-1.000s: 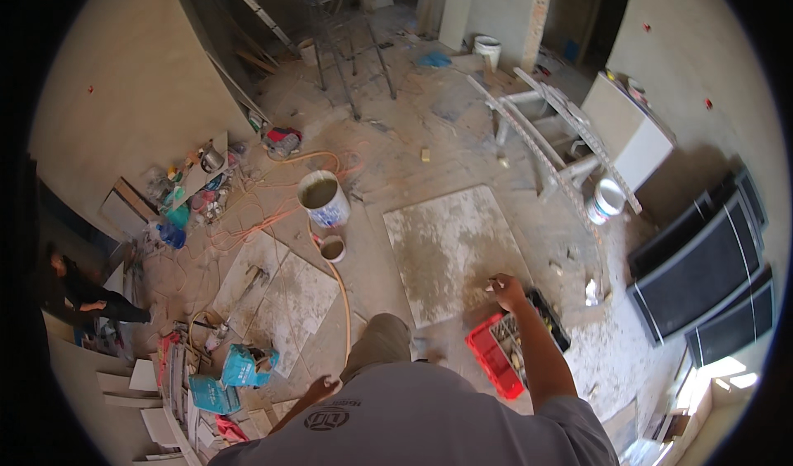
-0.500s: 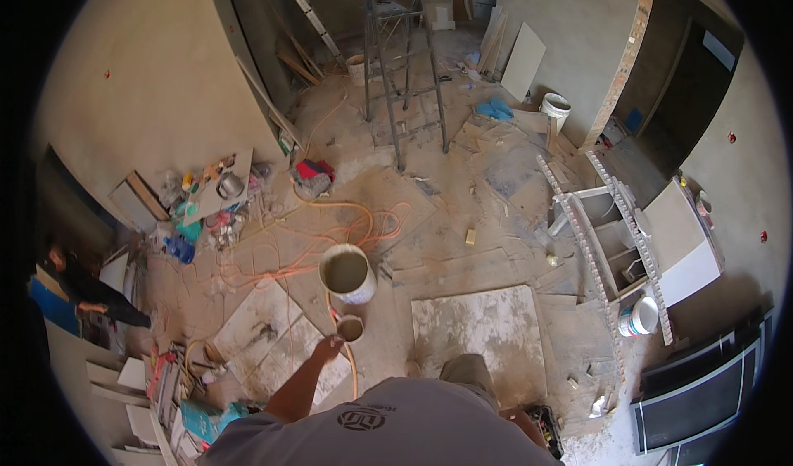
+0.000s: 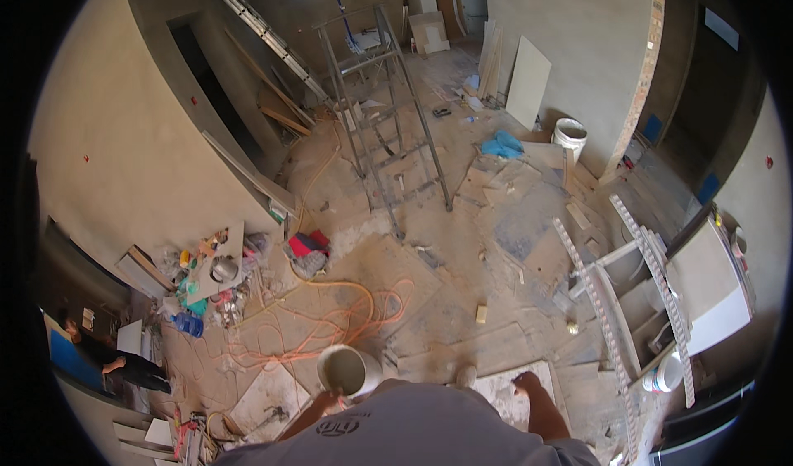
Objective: The person applies sealant to the window frame using a caulking gun, then walks down the stairs and moves a ladder.
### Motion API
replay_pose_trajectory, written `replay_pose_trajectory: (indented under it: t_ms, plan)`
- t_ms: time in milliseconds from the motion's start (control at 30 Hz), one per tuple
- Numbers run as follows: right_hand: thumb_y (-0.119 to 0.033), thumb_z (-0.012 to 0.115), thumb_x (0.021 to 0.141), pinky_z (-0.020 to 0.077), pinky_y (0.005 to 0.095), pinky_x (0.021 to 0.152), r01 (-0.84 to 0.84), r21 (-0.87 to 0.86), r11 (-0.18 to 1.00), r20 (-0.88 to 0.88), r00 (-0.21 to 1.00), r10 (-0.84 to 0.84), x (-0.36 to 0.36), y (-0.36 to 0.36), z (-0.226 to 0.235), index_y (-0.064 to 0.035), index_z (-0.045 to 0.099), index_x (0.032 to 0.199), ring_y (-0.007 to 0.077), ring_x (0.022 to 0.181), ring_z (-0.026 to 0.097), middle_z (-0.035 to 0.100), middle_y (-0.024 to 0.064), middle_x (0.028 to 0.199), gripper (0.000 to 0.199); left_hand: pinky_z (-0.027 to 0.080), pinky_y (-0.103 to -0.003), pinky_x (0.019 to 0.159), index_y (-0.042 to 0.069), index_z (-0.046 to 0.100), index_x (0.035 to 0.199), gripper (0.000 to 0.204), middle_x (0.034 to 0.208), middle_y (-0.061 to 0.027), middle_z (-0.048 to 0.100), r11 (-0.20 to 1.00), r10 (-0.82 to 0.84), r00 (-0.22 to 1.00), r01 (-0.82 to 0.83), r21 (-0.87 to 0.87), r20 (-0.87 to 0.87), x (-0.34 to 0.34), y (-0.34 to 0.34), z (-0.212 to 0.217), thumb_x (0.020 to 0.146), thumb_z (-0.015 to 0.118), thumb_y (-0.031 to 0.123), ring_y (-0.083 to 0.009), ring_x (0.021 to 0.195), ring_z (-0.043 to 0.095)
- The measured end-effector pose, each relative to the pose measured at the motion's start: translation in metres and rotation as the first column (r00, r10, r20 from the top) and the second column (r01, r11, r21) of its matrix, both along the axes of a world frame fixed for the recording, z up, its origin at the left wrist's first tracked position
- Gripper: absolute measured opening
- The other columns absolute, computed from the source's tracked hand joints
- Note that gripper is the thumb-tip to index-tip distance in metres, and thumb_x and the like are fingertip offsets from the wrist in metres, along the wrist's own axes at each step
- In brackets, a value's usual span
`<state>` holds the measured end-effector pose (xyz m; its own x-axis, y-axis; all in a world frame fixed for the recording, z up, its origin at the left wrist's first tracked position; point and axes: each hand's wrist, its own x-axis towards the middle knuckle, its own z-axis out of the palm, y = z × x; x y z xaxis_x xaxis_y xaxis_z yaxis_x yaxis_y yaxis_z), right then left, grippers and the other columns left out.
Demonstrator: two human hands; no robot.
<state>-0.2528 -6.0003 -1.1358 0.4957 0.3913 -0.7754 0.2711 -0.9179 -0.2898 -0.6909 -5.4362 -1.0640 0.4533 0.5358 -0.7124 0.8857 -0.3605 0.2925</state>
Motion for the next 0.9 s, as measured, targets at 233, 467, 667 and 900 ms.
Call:
replay_pose_trajectory:
  t_ms: [233, 467, 667, 900]
  plan:
    - [-0.019, 0.059, 0.09, 0.0564, 0.0427, 0.087, 0.085, 0.285, 0.955, 0.245, 0.957, -0.159, 0.266, 0.207, 0.065, -0.0081, 0.072, 0.114, 0.0303, 0.098, 0.072, 0.076, 0.0148, 0.098, 0.03, 0.052, -0.04, 0.092, 0.003, 0.075, 0.108, 0.059, 0.103, -0.0173, 0.075, 0.95, 0.23, 0.972, -0.215, -0.227, 0.04, 0.065, 0.011, -0.033, 0.105, 0.04, 0.049, -0.0327, 0.098, 0.071]
    - [-0.017, 0.056, 0.091, 0.0544, 0.0458, 0.093, -0.751, 0.074, 0.657, 0.643, 0.539, 0.544, 0.393, 0.392, -0.011, -0.0057, 0.066, 0.125, 0.0347, 0.098, 0.071, 0.075, 0.0147, 0.1, 0.037, 0.05, -0.044, 0.097, 0.004, 0.07, 0.117, 0.046, 0.12, -0.0191, 0.069, 0.969, -0.223, 0.971, 0.211, -0.127, -0.091, 0.224, 0.164, -0.09, 0.104, 0.044, 0.04, -0.0361, 0.112, 0.065]
    - [-0.037, 0.064, 0.098, 0.052, 0.0338, 0.083, 0.233, 0.708, 0.666, -0.081, 0.965, -0.251, 0.488, 0.555, 0.05, -0.0021, 0.054, 0.139, 0.0206, 0.1, 0.068, 0.072, 0.0087, 0.101, 0.055, 0.052, -0.041, 0.096, 0.003, 0.067, 0.123, 0.04, 0.117, -0.021, 0.071, 0.936, 0.313, 0.857, -0.352, 0.021, 0.408, 0.44, 0.332, 0.015, 0.099, 0.058, 0.034, -0.0341, 0.112, 0.067]
    - [-0.055, 0.061, 0.096, 0.0493, 0.0406, 0.101, 0.534, 0.817, 0.216, -0.518, 0.845, -0.131, 0.666, 0.833, 0.229, -0.0061, 0.021, 0.159, 0.0284, 0.12, 0.061, 0.056, 0.0157, 0.139, 0.089, 0.055, -0.038, 0.085, 0.006, 0.072, 0.11, 0.024, 0.103, -0.016, 0.074, 0.842, 0.366, 0.549, -0.539, -0.016, 0.751, 0.519, 0.44, 0.014, 0.093, 0.066, 0.023, -0.0299, 0.095, 0.071]
